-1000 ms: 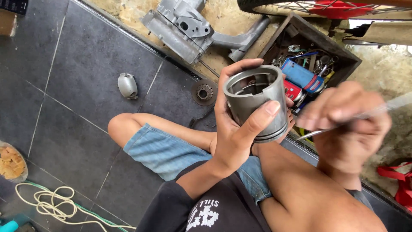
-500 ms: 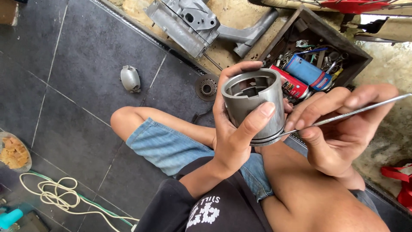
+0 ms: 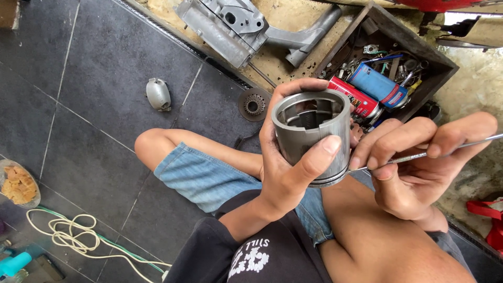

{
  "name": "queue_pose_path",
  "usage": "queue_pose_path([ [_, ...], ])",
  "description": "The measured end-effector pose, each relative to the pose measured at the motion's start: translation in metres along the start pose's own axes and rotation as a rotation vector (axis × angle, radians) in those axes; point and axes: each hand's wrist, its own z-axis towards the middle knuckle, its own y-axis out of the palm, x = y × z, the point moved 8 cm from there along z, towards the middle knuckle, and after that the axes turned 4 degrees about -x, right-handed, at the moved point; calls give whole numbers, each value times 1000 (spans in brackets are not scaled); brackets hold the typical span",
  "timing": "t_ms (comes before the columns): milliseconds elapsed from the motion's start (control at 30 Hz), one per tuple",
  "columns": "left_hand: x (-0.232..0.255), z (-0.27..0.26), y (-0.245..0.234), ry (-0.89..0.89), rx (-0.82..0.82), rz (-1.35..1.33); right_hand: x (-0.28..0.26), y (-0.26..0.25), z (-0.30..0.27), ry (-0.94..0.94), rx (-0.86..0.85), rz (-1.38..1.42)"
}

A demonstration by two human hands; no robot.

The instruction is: The person sits on the floor and uses a small metal tool to scrape and clean the inside of a motorcycle piston. They briefly reach into a nearby wooden box to retrieve a different tool before continuing to clean the piston's interior surface.

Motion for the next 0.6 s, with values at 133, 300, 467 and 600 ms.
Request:
queue_pose_path([
  [133, 0, -1, 1, -22, 9, 23, -1, 1, 1, -71, 9, 25],
  [300, -2, -1, 7, -42, 8, -16, -5, -2, -4, -28, 37, -56],
  [467, -3, -4, 8, -45, 44, -17, 1, -9, -14, -71, 121, -28],
  [600, -6, -3, 6, 33, 121, 138, -11, 0, -12, -227, -18, 174],
])
